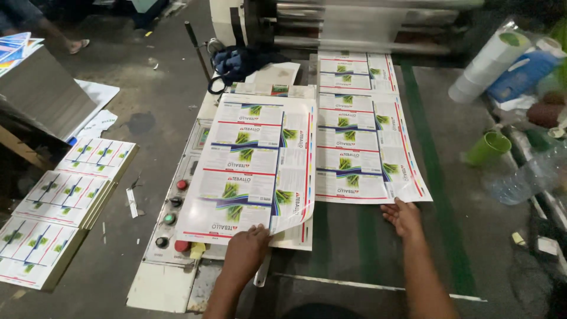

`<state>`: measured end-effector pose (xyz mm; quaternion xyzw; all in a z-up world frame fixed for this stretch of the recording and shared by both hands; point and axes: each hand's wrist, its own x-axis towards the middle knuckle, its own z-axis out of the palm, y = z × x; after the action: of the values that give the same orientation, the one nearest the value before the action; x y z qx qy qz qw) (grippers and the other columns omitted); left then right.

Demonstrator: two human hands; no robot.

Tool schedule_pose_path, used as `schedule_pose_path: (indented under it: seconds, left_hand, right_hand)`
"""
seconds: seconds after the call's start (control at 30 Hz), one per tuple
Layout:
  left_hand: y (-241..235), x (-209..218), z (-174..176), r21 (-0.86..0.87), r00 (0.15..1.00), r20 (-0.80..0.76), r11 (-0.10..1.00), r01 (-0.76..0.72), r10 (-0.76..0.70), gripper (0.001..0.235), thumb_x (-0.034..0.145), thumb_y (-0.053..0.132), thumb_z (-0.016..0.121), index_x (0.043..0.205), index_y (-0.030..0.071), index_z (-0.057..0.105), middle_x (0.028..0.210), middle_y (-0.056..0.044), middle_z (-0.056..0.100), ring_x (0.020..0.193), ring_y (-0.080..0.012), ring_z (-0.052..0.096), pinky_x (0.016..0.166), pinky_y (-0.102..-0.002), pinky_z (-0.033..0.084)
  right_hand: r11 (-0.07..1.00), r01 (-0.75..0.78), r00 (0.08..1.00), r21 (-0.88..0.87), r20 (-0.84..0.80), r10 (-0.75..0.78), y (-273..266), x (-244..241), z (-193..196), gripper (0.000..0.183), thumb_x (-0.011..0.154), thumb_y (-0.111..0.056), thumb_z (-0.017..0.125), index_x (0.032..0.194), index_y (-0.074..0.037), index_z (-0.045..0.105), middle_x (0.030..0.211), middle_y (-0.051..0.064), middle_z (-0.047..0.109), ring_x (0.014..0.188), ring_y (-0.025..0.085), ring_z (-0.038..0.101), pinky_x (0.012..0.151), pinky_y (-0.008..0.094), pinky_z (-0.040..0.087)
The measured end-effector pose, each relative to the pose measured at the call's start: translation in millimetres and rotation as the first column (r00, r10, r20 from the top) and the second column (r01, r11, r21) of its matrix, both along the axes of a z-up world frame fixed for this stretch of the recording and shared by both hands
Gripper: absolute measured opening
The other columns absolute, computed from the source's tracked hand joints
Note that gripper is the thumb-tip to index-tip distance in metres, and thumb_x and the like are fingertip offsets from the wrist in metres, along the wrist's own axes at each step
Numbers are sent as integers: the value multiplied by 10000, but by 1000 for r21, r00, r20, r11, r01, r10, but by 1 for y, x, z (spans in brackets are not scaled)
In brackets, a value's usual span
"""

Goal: Organizing and stacking printed label sheets as they come off a production machine.

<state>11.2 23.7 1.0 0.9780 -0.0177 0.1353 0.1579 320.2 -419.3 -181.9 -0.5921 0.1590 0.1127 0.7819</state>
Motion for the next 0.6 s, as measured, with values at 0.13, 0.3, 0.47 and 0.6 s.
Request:
schedule_pose_path:
  seconds: [0.13, 0.3, 0.47, 0.6]
  left_hand:
    - [0, 4, 22, -101, 987, -110, 987, -127, 116, 151, 935, 208, 622, 1004, 114, 718, 1001, -129, 760, 847, -341, 720, 753, -471, 553]
    - [-27, -2, 70, -269, 947, 288, 961, -60, 140, 144, 911, 179, 663, 1010, 88, 716, 955, -132, 746, 834, -350, 710, 718, -463, 554]
    - [-76, 2, 29, -151, 927, 308, 950, 272, -217, 171, 898, 220, 725, 981, 81, 667, 1022, -80, 687, 944, -296, 691, 799, -436, 541]
    - [-113, -8, -6, -85, 928, 225, 943, 323, -297, 222, 869, 270, 709, 1002, 98, 663, 1085, -64, 685, 1065, -269, 679, 944, -468, 519]
  right_hand:
    - [998, -59, 998, -7, -14, 59, 10, -46, 8, 487, 1059, -204, 533, 1503, -50, 405, 1127, 202, 718, 898, 280, 726, 682, 401, 570]
    - [969, -245, 961, -44, -144, 236, 45, -132, 20, 504, 1048, -239, 525, 1523, -76, 480, 1182, 194, 719, 918, 270, 700, 702, 395, 557]
    - [824, -558, 827, -95, -139, 544, 87, -199, 31, 598, 956, -185, 604, 1528, -98, 454, 1269, 163, 725, 981, 280, 731, 741, 412, 594]
    - [741, -671, 731, 23, -150, 666, 94, -203, 12, 615, 956, -212, 594, 1526, -112, 389, 1271, 211, 697, 999, 332, 754, 755, 461, 634]
